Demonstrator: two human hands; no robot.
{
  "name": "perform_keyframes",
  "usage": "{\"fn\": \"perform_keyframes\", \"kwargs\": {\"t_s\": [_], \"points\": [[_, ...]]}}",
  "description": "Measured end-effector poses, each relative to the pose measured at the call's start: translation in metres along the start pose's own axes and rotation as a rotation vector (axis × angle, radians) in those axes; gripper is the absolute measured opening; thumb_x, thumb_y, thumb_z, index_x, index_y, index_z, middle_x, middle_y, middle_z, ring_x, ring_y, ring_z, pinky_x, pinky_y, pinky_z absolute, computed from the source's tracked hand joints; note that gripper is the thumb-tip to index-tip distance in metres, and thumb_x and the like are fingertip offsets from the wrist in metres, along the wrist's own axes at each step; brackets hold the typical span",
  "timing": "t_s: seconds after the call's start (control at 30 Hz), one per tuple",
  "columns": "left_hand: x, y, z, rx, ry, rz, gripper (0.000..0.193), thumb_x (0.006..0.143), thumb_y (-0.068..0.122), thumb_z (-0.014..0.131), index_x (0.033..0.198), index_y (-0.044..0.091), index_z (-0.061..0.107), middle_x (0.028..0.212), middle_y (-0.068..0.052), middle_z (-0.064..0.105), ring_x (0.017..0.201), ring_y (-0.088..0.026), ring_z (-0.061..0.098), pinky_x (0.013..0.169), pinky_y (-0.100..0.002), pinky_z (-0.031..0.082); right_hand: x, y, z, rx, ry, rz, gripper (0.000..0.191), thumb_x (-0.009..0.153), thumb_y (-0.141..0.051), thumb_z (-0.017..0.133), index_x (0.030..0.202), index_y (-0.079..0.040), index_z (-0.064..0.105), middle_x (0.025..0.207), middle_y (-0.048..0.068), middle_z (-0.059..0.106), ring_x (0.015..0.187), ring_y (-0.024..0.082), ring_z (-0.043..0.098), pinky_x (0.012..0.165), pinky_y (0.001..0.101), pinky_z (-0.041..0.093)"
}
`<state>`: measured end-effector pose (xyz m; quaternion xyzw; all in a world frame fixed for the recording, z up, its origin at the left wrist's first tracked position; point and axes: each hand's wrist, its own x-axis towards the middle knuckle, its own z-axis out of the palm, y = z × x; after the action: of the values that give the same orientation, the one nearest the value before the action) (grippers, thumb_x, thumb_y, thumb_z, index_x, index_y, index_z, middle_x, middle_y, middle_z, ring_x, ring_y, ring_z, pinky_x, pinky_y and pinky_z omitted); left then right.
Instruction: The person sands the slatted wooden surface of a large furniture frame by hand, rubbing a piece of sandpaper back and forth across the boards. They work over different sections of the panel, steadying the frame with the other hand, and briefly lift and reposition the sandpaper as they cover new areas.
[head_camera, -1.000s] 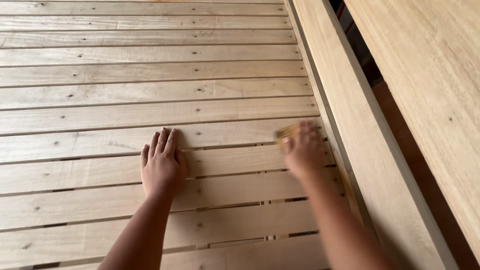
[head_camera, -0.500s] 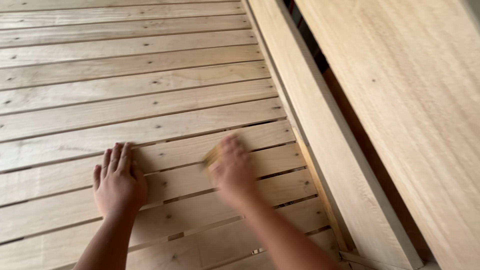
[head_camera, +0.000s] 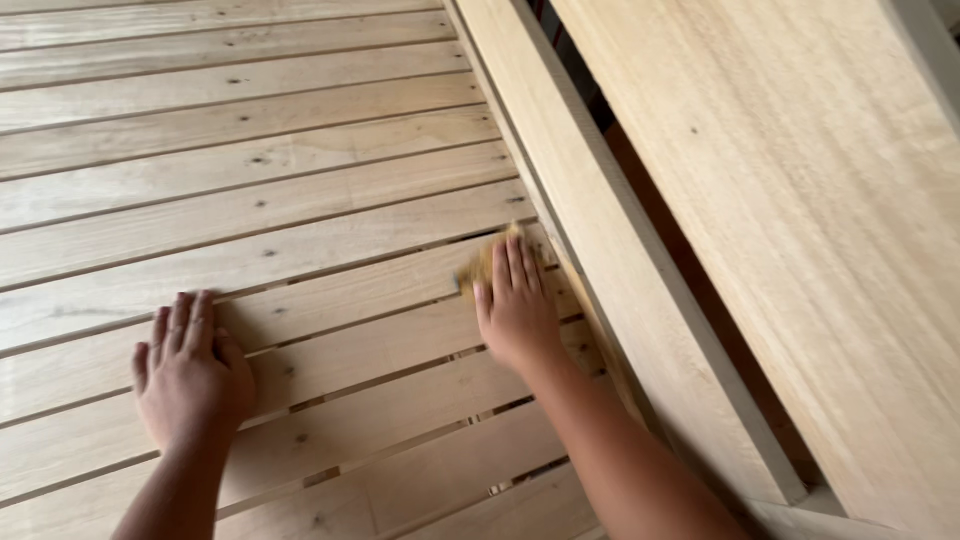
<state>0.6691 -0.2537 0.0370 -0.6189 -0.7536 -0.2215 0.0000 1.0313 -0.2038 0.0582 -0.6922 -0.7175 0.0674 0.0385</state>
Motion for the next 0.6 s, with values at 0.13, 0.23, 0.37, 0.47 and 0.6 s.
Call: {"fn": "perform_keyframes", "kwargs": {"t_s": [0.13,0.23,0.37,0.47,0.6], "points": [[0.001,0.0,-0.001,-0.002,-0.01,-0.029,0.055,0.105,0.032,0.034,0.157,0.019,0.046,0.165,-0.004,0.04,0.154,-0.024,0.03,0.125,-0.048,0.017,0.042,0.008,-0.007,0.004,-0.07,0.078,0.071,0.107,-0.043,0.02,0.161,-0.001,0.002,0.17,0.015,-0.002,0.157,0.028,0.0,0.126,0.0398,0.001],[-0.001,0.0,-0.001,-0.016,-0.019,-0.042,0.053,0.106,0.03,0.034,0.156,0.018,0.048,0.165,-0.005,0.041,0.154,-0.025,0.031,0.125,-0.049,0.017,0.027,0.011,0.002,-0.043,-0.079,0.066,0.071,0.107,-0.042,0.02,0.16,0.001,0.002,0.169,0.017,-0.003,0.157,0.03,-0.001,0.126,0.0402,0.0],[-0.003,-0.002,0.001,-0.019,-0.006,-0.007,0.055,0.106,0.029,0.036,0.157,0.015,0.048,0.165,-0.009,0.042,0.154,-0.027,0.032,0.124,-0.052,0.018,-0.048,0.005,0.005,-0.045,-0.071,0.065,0.07,0.108,-0.043,0.016,0.16,0.003,0.004,0.169,0.019,-0.002,0.156,0.031,0.0,0.127,0.0408,0.002],[-0.003,-0.005,0.003,-0.019,0.006,0.039,0.056,0.105,0.03,0.037,0.158,0.012,0.046,0.165,-0.012,0.041,0.155,-0.028,0.031,0.123,-0.053,0.018,-0.108,-0.014,-0.006,-0.063,-0.115,0.107,0.072,0.108,-0.045,0.015,0.159,0.005,0.005,0.168,0.021,-0.002,0.156,0.033,-0.001,0.127,0.0429,0.002],[-0.002,-0.009,0.006,-0.03,0.018,0.067,0.057,0.107,0.03,0.036,0.16,0.011,0.045,0.166,-0.013,0.04,0.155,-0.029,0.03,0.123,-0.053,0.016,-0.133,-0.038,-0.014,-0.047,-0.2,0.213,0.08,0.108,-0.05,0.018,0.158,0.009,0.004,0.167,0.028,-0.003,0.155,0.037,-0.002,0.126,0.0451,0.001]]}}
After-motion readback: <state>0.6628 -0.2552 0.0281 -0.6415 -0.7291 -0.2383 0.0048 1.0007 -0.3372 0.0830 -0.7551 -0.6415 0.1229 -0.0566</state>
